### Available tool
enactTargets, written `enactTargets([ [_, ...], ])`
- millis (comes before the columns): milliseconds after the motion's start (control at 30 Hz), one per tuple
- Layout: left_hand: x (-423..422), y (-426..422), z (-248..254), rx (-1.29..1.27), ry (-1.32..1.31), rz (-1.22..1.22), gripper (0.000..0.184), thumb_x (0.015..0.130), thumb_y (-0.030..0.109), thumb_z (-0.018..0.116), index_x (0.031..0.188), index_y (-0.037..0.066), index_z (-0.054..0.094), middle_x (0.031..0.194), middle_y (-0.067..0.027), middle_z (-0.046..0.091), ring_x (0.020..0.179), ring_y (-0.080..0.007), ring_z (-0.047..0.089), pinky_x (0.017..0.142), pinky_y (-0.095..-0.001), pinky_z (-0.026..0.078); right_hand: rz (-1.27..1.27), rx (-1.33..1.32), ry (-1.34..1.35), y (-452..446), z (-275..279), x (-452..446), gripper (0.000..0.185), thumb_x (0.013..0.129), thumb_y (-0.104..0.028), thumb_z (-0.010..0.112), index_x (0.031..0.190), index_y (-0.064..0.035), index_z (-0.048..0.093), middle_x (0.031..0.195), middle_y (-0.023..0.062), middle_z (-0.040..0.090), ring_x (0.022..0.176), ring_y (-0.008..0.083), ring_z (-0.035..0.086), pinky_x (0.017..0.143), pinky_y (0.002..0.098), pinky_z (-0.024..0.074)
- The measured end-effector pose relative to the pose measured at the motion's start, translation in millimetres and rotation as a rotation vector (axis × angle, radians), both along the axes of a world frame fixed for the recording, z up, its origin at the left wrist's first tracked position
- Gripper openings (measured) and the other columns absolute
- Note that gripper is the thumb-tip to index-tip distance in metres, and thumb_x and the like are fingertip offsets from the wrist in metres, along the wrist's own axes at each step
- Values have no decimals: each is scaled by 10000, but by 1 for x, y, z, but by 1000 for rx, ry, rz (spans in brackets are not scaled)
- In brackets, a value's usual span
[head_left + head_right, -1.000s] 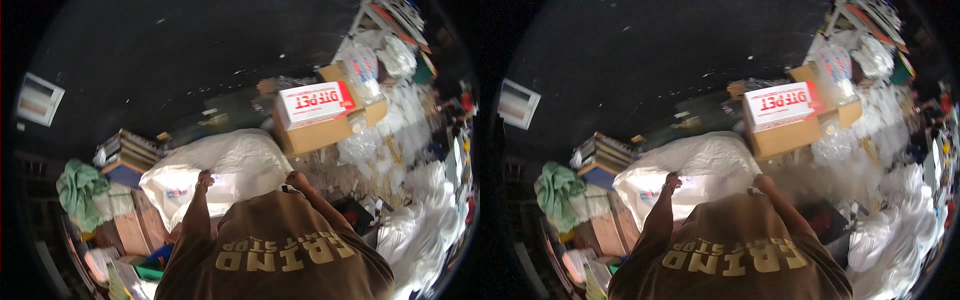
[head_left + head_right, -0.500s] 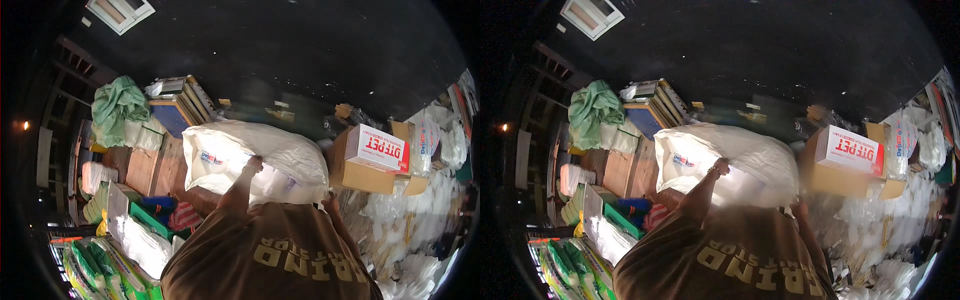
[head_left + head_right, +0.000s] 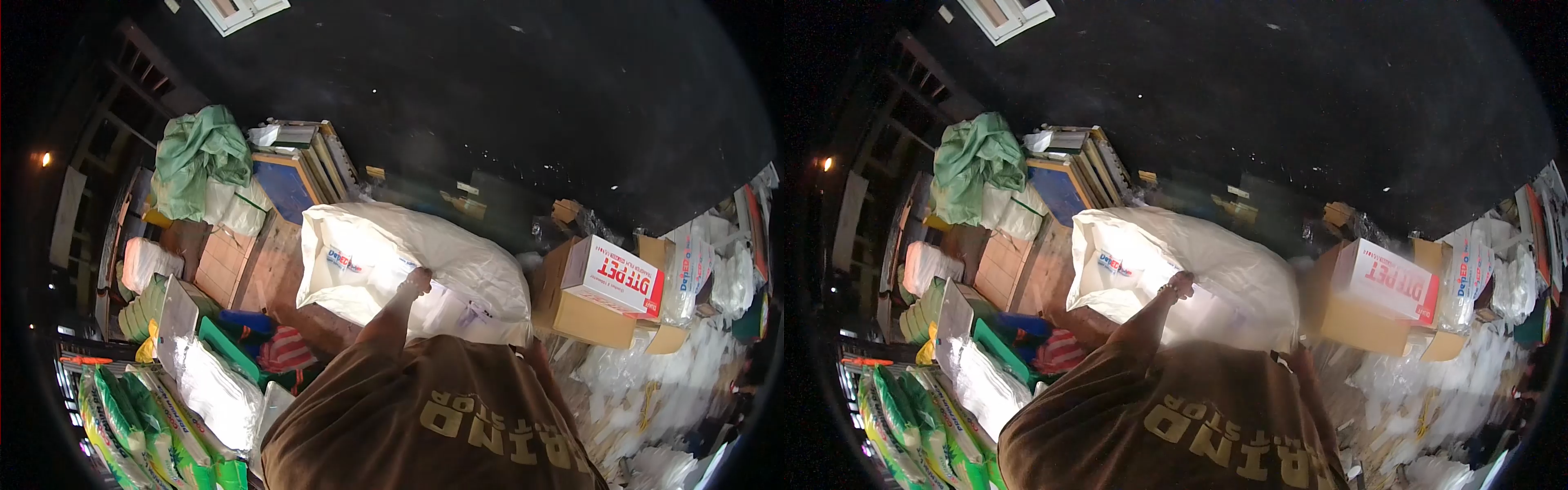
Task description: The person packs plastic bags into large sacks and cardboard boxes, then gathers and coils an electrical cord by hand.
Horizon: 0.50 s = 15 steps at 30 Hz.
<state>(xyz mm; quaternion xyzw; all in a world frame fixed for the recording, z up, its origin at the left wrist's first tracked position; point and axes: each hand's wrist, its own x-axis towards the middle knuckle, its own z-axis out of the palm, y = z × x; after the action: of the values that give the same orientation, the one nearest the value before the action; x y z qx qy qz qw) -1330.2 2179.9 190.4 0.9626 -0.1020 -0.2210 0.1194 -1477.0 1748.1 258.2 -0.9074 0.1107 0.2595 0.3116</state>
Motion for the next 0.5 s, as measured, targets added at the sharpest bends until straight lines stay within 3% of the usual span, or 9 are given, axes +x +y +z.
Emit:
enactTargets([
  [67,-2,-4,19,-48,97,75,325,693,139,634,993,20,597,941,-161,624,969,-281,614,808,-385,532,34,-56,-40,-3,-3,-1,828,662,-327,747,1354,-48,389,1249,295,510,1162,431,504,931,499,428],
  [133,-4,-8,36,-269,294,338,352,697,159,644,1016,21,590,924,-160,627,919,-265,631,768,-372,540,64,37,-236,-10,-16,-4,750,627,-360,760,1238,-14,497,1061,263,615,990,410,597,840,489,477],
  [167,-1,6,-38,-73,-134,-24,321,704,109,646,1007,25,583,870,-138,635,736,-234,662,607,-352,559,73,-38,-89,-13,-24,-1,672,663,-359,749,1200,-20,531,1059,238,622,984,389,603,829,465,489],
  [200,-1,4,-30,-74,-141,-10,321,704,109,646,1007,25,583,870,-138,635,736,-234,662,607,-352,559,83,-51,-40,-13,-27,2,665,666,-354,746,1199,-20,531,1060,236,621,984,386,603,829,464,489],
  [267,-3,-2,-13,-304,190,293,310,710,66,641,1011,32,573,829,-122,636,587,-217,643,477,-336,534,88,-42,-2,-15,-30,6,651,674,-345,740,1197,-20,531,1063,233,619,984,382,602,830,462,489],
  [300,0,2,-31,-348,166,255,294,718,68,647,999,29,571,786,-115,635,564,-212,630,461,-349,532,92,-34,-1,-16,-32,6,643,677,-340,737,1196,-20,531,1065,232,618,985,380,602,830,461,490],
  [433,-10,-11,8,-384,217,415,310,711,90,677,1004,43,587,785,-123,646,592,-234,643,471,-342,533,110,-14,2,-19,-32,10,615,692,-320,726,1192,-19,531,1071,225,614,986,371,602,832,458,491],
  [500,-17,-15,20,-224,229,390,328,707,112,702,1012,45,602,826,-133,663,655,-268,663,516,-337,543,118,-6,5,-20,-34,12,601,699,-311,720,1189,-19,531,1073,222,612,986,367,602,832,456,491],
])
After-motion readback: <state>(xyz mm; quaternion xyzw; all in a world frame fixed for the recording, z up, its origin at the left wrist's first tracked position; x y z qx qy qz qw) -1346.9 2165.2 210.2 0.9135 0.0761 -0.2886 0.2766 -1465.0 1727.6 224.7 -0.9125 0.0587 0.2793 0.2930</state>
